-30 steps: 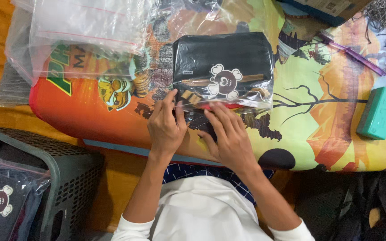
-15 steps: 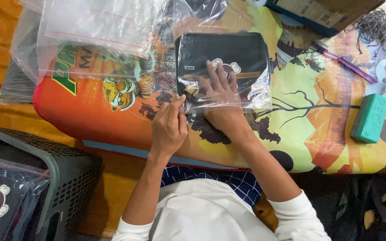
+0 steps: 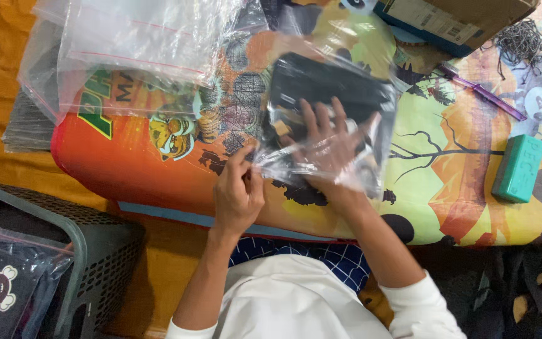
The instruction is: The person places a black bag into a clear plastic sleeve and seals the sleeve shut.
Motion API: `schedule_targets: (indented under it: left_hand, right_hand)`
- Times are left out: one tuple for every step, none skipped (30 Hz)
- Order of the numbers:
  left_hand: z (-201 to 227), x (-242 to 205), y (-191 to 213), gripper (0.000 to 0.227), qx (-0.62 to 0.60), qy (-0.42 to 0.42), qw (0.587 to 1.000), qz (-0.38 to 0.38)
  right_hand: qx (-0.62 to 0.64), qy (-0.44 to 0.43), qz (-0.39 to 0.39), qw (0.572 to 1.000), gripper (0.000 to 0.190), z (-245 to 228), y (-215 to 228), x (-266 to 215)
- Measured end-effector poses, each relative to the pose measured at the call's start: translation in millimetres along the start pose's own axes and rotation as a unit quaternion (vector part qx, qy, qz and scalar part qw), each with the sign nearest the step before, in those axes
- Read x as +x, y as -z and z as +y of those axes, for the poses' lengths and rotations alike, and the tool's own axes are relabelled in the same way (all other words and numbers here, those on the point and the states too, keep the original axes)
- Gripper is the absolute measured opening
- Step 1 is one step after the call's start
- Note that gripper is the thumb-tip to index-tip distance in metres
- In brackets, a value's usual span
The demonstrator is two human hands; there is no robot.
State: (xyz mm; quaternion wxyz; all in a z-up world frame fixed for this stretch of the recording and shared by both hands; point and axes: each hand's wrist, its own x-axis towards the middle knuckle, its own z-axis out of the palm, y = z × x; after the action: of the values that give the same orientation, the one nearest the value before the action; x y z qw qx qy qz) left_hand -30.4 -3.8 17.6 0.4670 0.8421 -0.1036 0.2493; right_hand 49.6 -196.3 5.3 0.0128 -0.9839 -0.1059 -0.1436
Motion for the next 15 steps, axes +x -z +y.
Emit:
schedule_targets:
  left_hand:
    - [0.3, -7.8, -3.2, 0.028, 0.000, 0.000, 1.000, 0.000]
    - [0.9, -15.5, -7.1, 0.029, 0.051, -0.032, 0.996, 0.071]
    - [1.5, -23.2, -11.3, 0.034, 0.102, -0.064, 0.983, 0.141]
    - [6.7, -33.1, -22.1, 0.034, 0.101, -0.062, 0.983, 0.142]
    - [12.1, -43.0, -33.6, 0.030, 0.111, -0.102, 0.982, 0.118]
    - [17.4, -53.3, -43.6, 0.026, 0.119, -0.143, 0.978, 0.089]
    - [20.2, -60.3, -52.0, 0.026, 0.118, -0.143, 0.979, 0.087]
    - [23.6, -68.9, -59.8, 0.021, 0.131, -0.204, 0.969, 0.044]
    - [27.1, -77.6, -67.3, 0.018, 0.143, -0.263, 0.954, 0.001]
    - [23.9, -78.3, -69.8, 0.018, 0.140, -0.262, 0.955, 0.001]
    - [21.0, -78.7, -72.0, 0.030, 0.166, -0.242, 0.954, -0.054]
    - [17.7, -77.6, -74.9, 0.041, 0.192, -0.222, 0.950, -0.106]
    - [17.4, -80.1, -75.7, 0.041, 0.190, -0.223, 0.950, -0.105]
    - [16.7, -82.6, -75.9, 0.041, 0.191, -0.209, 0.950, -0.131]
    - [15.9, -85.2, -76.1, 0.042, 0.191, -0.195, 0.949, -0.156]
  right_hand:
    - [0.000, 0.000, 0.000, 1.000, 0.075, -4.8, 14.6, -6.0]
    - [0.036, -0.068, -0.107, 0.991, 0.080, -9.1, 29.2, -10.9]
    - [0.071, -0.137, -0.212, 0.965, 0.087, -13.3, 43.8, -15.9]
    - [0.069, -0.136, -0.212, 0.965, 0.087, -12.0, 43.6, -21.7]
    - [0.072, -0.118, -0.160, 0.977, 0.086, -10.0, 43.3, -27.7]
    - [0.076, -0.102, -0.109, 0.986, 0.085, -9.0, 42.8, -35.0]
    - [0.076, -0.104, -0.110, 0.985, 0.085, -6.4, 45.8, -31.0]
    - [0.105, -0.108, -0.147, 0.977, 0.088, -4.1, 48.7, -28.7]
    - [0.134, -0.112, -0.184, 0.967, 0.092, -1.9, 51.9, -26.4]
    - [0.132, -0.113, -0.185, 0.967, 0.092, 1.4, 51.1, -25.2]
    - [0.124, -0.111, -0.210, 0.963, 0.088, 4.5, 50.9, -23.8]
    - [0.115, -0.106, -0.233, 0.960, 0.085, 7.9, 50.8, -20.7]
    - [0.113, -0.107, -0.232, 0.960, 0.085, 11.3, 44.4, -21.1]
    - [0.129, -0.105, -0.238, 0.957, 0.092, 14.0, 37.6, -21.2]
    - [0.145, -0.104, -0.244, 0.953, 0.099, 16.7, 30.7, -21.3]
